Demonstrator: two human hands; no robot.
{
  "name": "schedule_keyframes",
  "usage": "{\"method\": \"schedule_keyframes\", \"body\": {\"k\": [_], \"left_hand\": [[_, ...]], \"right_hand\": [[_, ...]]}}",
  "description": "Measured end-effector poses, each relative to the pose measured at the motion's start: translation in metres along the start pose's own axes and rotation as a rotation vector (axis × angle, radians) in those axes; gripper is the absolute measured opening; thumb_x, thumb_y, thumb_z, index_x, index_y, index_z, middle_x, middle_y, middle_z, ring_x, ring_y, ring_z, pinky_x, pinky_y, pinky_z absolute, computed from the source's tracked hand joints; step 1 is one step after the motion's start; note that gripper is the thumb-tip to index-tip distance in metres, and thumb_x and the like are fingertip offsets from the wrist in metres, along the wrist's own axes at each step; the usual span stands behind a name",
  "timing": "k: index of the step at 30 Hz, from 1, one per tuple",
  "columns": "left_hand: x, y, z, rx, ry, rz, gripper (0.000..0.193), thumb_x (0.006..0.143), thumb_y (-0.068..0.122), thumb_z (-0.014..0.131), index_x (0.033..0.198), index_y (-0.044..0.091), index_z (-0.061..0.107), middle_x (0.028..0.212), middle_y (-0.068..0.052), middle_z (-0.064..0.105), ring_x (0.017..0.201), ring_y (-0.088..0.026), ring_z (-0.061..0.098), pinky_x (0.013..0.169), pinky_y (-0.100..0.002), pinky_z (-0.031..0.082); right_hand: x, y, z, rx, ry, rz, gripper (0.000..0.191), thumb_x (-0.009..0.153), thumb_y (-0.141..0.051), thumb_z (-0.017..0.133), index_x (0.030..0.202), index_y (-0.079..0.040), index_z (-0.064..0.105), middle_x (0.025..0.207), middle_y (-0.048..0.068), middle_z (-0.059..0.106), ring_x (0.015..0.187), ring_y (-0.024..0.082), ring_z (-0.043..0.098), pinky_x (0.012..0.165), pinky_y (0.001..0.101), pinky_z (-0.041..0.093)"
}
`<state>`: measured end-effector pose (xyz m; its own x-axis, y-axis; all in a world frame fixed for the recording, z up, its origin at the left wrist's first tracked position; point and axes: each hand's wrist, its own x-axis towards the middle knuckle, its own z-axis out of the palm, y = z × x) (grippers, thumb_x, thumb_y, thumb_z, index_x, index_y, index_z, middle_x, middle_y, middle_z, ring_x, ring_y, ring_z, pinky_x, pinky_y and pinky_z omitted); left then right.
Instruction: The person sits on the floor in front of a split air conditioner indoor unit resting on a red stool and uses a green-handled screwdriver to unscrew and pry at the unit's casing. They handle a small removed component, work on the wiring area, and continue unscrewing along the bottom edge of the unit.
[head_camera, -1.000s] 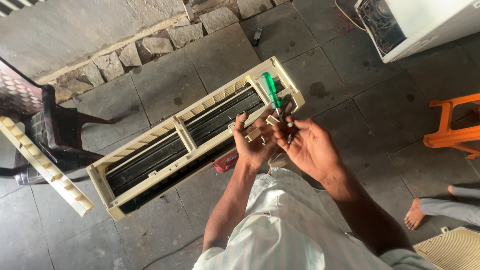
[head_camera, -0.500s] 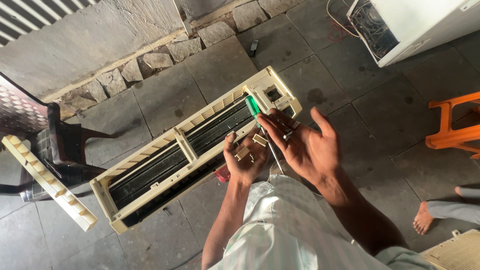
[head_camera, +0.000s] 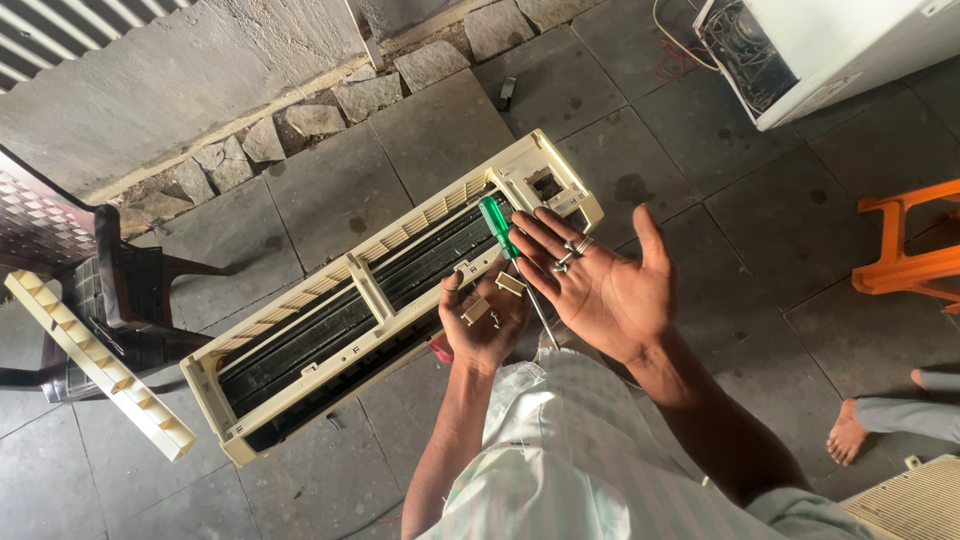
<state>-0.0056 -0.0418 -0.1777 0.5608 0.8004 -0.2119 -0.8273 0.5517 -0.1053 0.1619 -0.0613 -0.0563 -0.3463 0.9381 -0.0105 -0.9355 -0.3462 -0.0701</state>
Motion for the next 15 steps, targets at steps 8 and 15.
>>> {"method": "schedule_keyframes", "body": {"k": [8, 15], "left_hand": [[0.0, 0.0, -0.003, -0.008, 0.037, 0.013, 0.076, 0.088, 0.049, 0.065, 0.143, -0.001, 0.05, 0.136, -0.015, 0.061, 0.126, -0.028, 0.058, 0.116, -0.04, 0.041], [0.001, 0.0, -0.004, -0.006, -0.017, 0.022, 0.078, 0.09, 0.049, 0.064, 0.148, -0.001, 0.048, 0.138, -0.014, 0.061, 0.128, -0.027, 0.057, 0.116, -0.04, 0.043]], "right_hand": [[0.001, -0.005, -0.014, -0.22, 0.09, 0.002, 0.053, 0.103, -0.006, 0.043, 0.152, 0.01, 0.036, 0.161, 0.026, 0.039, 0.152, 0.034, 0.038, 0.129, 0.0426, 0.032], [-0.001, -0.01, -0.034, -0.355, 0.108, 0.031, 0.046, 0.103, -0.001, 0.045, 0.147, 0.008, 0.045, 0.152, 0.025, 0.049, 0.146, 0.035, 0.046, 0.122, 0.0414, 0.041]]}}
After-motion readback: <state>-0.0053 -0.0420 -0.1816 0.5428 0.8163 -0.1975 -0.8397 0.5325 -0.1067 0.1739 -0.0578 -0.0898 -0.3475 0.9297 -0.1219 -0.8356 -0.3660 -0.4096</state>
